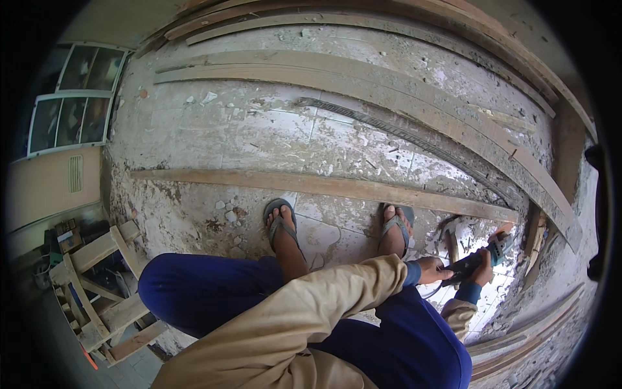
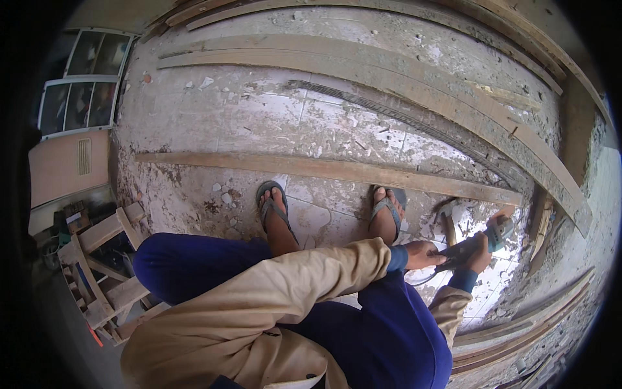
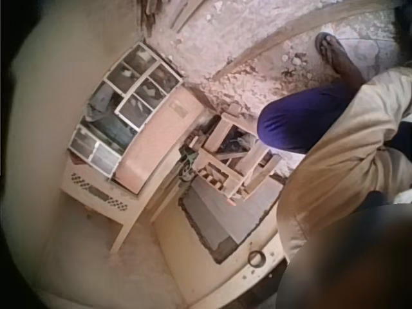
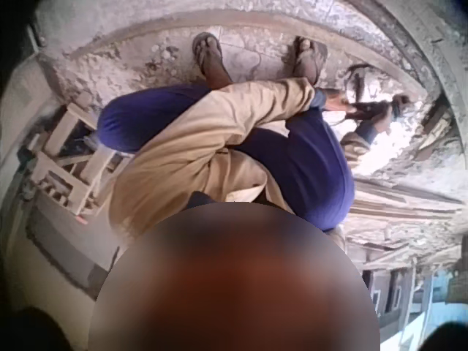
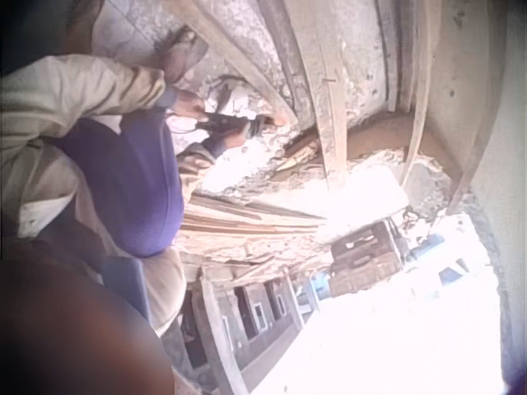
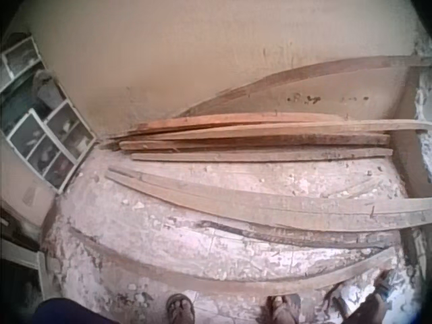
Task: The person sits on the floor and uses an angle grinder to cut several long wooden planks. They hold each plank with one hand and guide the grinder with the other, cutting through the wood and setting the pieces aside.
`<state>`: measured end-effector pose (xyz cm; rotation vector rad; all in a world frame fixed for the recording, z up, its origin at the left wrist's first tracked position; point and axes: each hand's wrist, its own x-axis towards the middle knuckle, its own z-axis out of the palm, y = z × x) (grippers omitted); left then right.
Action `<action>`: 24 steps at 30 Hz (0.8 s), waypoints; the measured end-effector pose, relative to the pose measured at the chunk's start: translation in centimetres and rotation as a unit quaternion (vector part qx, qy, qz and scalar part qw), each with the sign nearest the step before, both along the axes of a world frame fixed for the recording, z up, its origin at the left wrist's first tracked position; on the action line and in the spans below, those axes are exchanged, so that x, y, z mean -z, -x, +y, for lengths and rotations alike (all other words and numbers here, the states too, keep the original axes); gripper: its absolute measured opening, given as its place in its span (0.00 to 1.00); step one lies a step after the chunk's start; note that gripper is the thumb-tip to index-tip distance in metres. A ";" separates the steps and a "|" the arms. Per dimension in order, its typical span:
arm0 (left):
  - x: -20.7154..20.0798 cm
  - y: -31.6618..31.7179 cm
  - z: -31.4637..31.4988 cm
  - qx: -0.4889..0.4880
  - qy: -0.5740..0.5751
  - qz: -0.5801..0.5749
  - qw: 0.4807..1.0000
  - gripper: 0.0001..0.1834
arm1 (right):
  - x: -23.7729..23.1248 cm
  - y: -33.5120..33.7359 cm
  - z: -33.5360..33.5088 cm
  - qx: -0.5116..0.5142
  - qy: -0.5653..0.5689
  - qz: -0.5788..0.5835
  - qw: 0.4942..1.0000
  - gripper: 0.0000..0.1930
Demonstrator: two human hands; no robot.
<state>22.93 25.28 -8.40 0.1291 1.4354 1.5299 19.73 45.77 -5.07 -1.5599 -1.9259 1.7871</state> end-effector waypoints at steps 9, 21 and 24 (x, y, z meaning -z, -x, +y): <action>2.2 -0.5 1.3 -0.030 -0.019 -0.205 0.978 0.33 | 4.0 -2.1 1.9 0.018 0.182 0.067 0.981 0.17; 0.7 0.7 -0.5 0.118 -0.034 -0.162 0.979 0.44 | 1.8 -6.0 -2.1 0.085 0.298 0.234 0.921 0.19; 0.3 1.7 -0.1 0.154 -0.037 -0.128 0.979 0.35 | 1.7 -6.4 -3.2 0.098 0.337 0.276 0.895 0.24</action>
